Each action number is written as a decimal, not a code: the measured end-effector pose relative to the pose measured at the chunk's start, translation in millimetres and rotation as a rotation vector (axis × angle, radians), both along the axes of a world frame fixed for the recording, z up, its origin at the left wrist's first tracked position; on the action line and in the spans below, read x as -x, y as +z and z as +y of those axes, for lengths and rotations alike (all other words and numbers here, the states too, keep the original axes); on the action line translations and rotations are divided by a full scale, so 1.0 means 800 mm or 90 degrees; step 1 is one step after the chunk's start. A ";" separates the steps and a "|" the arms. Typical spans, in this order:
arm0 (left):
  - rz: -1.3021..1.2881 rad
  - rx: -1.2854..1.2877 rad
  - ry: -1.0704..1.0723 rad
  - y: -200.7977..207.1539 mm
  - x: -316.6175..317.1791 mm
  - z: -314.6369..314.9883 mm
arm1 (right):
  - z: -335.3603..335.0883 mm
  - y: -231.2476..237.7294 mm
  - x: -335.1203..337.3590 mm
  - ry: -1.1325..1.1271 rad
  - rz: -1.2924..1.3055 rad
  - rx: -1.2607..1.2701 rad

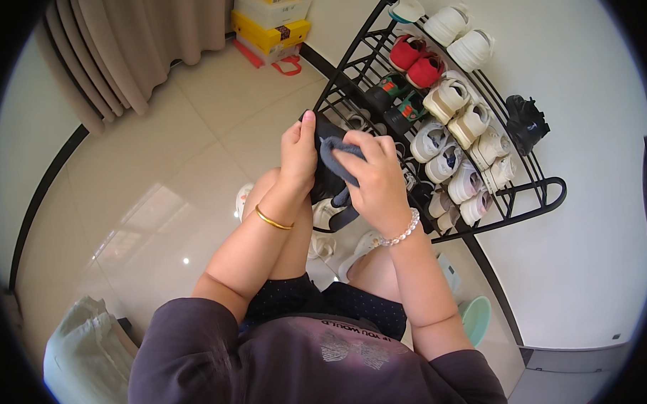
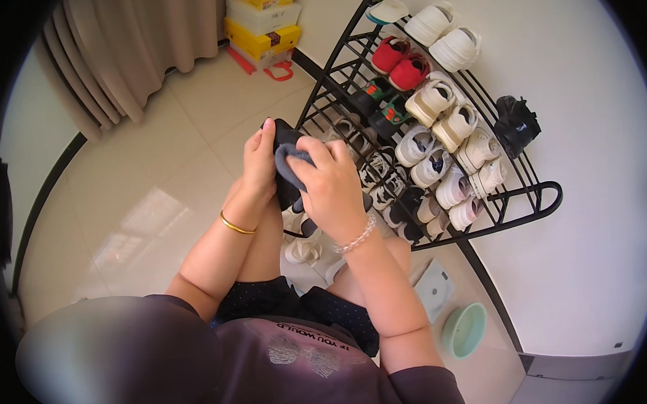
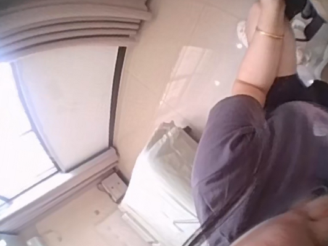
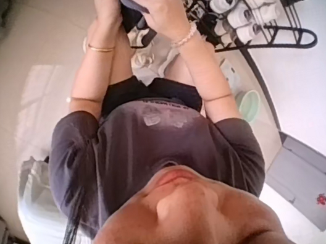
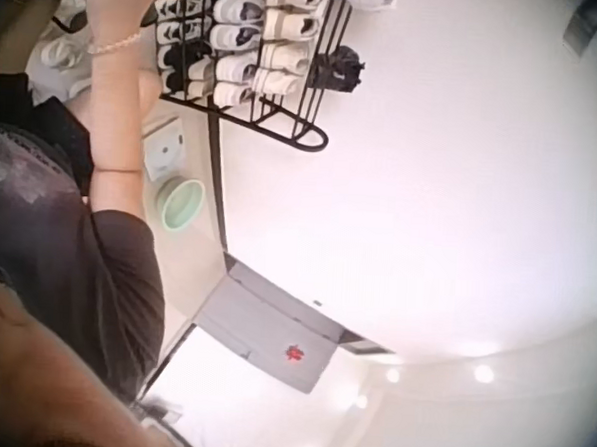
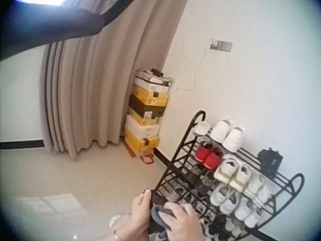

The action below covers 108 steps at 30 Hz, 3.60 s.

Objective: The person sits on the floor and wipes a white sandal with a grey cloth. They then pick up several pairs of shoes from the floor, including white sneakers, black sneakers, and red sneakers, and place them onto a multi-tiered shoe rack. Finally, they wipe a pair of black sneakers with the cloth.

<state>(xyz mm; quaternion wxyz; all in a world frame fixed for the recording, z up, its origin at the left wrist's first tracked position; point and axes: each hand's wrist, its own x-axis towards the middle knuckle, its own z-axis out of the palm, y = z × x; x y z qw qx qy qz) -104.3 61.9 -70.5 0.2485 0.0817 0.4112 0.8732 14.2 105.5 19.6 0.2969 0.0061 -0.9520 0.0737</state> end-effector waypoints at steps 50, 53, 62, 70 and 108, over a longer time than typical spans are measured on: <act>1.326 -0.101 -0.265 0.249 -0.353 0.511 | 0.332 -0.102 -0.276 0.117 0.774 1.067; 1.385 0.009 -0.221 0.257 -0.335 0.527 | 0.332 -0.109 -0.268 0.109 0.764 1.083; 1.481 0.451 -0.288 0.296 -0.217 0.525 | 0.335 -0.113 -0.267 -0.083 0.821 1.082; 1.178 0.155 -0.374 0.304 -0.210 0.467 | 0.311 -0.105 -0.239 -0.045 0.831 1.192; 0.858 0.140 0.145 0.060 -0.088 -0.133 | 0.047 -0.026 -0.166 -0.153 0.431 1.101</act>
